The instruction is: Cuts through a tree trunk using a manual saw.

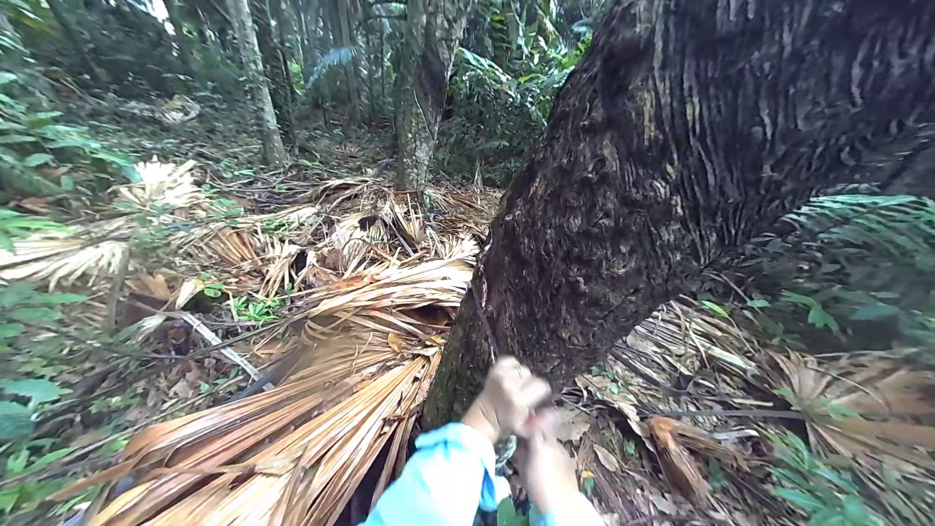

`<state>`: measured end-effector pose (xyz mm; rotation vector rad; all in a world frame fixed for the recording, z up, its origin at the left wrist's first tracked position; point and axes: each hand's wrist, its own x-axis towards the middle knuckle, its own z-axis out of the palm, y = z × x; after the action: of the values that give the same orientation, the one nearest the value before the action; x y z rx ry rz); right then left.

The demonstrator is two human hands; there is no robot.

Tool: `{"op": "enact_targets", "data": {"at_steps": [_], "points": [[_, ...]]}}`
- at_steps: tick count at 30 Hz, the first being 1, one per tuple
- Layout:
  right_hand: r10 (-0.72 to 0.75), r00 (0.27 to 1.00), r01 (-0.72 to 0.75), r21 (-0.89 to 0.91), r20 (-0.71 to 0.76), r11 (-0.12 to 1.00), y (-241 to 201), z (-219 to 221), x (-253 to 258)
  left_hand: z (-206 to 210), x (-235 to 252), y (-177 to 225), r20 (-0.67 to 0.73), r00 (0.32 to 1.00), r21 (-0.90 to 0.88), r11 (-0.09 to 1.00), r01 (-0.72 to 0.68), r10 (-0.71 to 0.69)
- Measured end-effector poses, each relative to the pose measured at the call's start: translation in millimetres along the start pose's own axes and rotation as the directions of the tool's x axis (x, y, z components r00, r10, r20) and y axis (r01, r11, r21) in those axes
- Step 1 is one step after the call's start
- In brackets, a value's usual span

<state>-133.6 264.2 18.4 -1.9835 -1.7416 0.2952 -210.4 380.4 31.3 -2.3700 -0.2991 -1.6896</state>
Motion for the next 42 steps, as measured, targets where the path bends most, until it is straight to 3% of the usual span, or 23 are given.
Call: {"op": "enact_targets", "data": {"at_steps": [2,4,6,9,11,13,15,17,18,21,24,32,39,42], "points": [[-0.089,0.981,0.111,0.124,-0.171,0.986,-32,0,19,-27,29,-22,-0.037,0.999,0.015,0.999,-0.031,0.032],[-0.193,0.899,0.298,0.227,-0.392,0.927,-51,9,30,-54,49,-32,-0.16,0.983,0.045,0.996,-0.082,0.088],[-0.226,0.828,0.402,0.262,-0.513,0.878,-53,23,32,-79,42,-38,-0.251,0.968,0.132,0.991,0.007,0.027],[-0.153,0.837,0.37,0.337,-0.525,0.866,-43,38,14,-88,11,-65,-0.317,0.917,0.195,0.929,0.314,-0.244],[-0.067,0.884,0.279,0.409,-0.462,0.869,-37,40,0,-82,2,-80,-0.153,0.891,0.174,0.876,0.45,-0.427],[0.002,0.927,0.19,0.476,-0.374,0.859,-32,43,-10,-74,1,-87,0.006,0.883,0.132,0.876,0.465,-0.469],[0.051,0.962,0.107,0.545,-0.267,0.832,-31,44,-17,-66,6,-89,-0.073,0.9,0.069,0.898,0.435,-0.43],[0.082,0.964,0.066,0.527,-0.253,0.847,-34,47,-23,-64,11,-80,-0.258,0.896,0.021,0.925,0.378,-0.361],[0.096,0.963,0.045,0.502,-0.252,0.864,-39,47,-26,-66,9,-71,-0.282,0.913,0.007,0.951,0.309,-0.295],[0.115,0.954,0.01,0.414,-0.275,0.91,-51,58,-31,-64,-1,-40,-0.153,0.986,-0.132,0.987,-0.087,0.066],[0.133,0.942,-0.014,0.357,-0.309,0.934,-57,79,-30,-45,-16,-35,0.0,0.95,-0.291,0.909,-0.298,0.311],[0.24,0.9,-0.125,0.31,-0.365,0.942,-72,114,5,-36,-22,-64,0.031,0.91,-0.22,0.891,-0.396,0.413],[0.337,0.902,-0.295,0.186,-0.27,0.937,-64,124,22,-26,-40,-68,0.016,0.923,-0.151,0.913,-0.379,0.386],[0.387,0.899,-0.366,0.134,-0.206,0.921,-64,104,15,-22,-38,-59,0.004,0.944,-0.124,0.937,-0.327,0.33]]}}
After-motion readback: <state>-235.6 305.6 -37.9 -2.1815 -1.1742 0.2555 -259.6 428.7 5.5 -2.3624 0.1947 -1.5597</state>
